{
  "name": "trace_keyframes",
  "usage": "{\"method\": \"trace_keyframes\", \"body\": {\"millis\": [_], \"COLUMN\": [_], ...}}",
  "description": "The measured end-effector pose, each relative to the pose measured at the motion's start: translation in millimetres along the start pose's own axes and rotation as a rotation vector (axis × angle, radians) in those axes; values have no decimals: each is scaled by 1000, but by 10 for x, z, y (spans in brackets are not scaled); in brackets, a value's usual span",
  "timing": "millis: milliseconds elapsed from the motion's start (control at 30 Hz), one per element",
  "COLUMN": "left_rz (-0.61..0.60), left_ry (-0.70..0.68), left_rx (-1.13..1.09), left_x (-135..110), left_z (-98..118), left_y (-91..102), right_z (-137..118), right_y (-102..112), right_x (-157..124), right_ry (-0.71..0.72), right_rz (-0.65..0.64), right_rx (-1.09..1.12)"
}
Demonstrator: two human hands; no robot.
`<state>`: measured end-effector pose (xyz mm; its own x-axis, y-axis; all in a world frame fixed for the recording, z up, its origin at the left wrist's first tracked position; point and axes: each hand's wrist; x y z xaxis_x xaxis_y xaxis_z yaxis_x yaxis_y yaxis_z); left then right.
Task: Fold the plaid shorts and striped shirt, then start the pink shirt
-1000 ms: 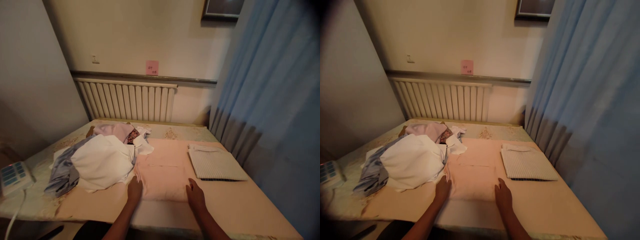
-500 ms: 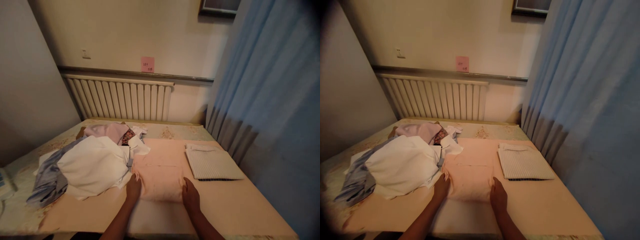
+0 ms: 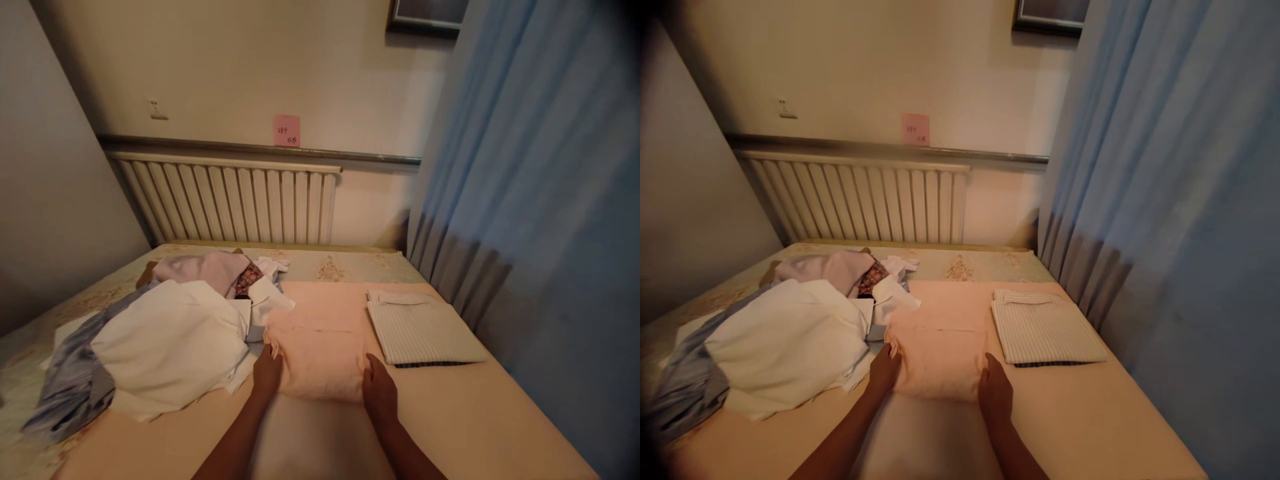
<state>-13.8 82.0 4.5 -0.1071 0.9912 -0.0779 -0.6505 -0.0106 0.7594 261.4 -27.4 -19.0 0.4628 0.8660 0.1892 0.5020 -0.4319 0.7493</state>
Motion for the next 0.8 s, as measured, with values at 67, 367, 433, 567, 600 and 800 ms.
{"method": "trace_keyframes", "body": {"millis": [67, 367, 433, 567, 600, 800], "left_rz": [1, 36, 93, 172, 187, 227], "left_ry": [-7, -118, -159, -280, -337, -521], "left_rx": [9, 131, 177, 295, 354, 584], "left_x": [31, 67, 69, 175, 225, 625], "left_z": [22, 66, -15, -285, -353, -538], "left_y": [-14, 187, 307, 396, 377, 244], "right_z": [-7, 17, 30, 46, 49, 58], "right_y": [3, -20, -26, -31, -32, -31], "right_x": [25, 36, 37, 39, 39, 52], "right_ry": [-6, -45, -46, -55, -62, -90], "right_rz": [-5, -41, -54, -84, -91, -125], "right_rx": [0, -4, -5, -8, -12, -25]}}
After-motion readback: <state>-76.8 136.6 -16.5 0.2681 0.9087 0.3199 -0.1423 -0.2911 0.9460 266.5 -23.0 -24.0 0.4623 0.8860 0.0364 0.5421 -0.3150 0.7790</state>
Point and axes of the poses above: each hand's wrist, its own x-axis towards the middle knuckle, its own y-axis out of the back of the hand, z = x × y, and after that the axes turned 3 degrees about -z, right-handed
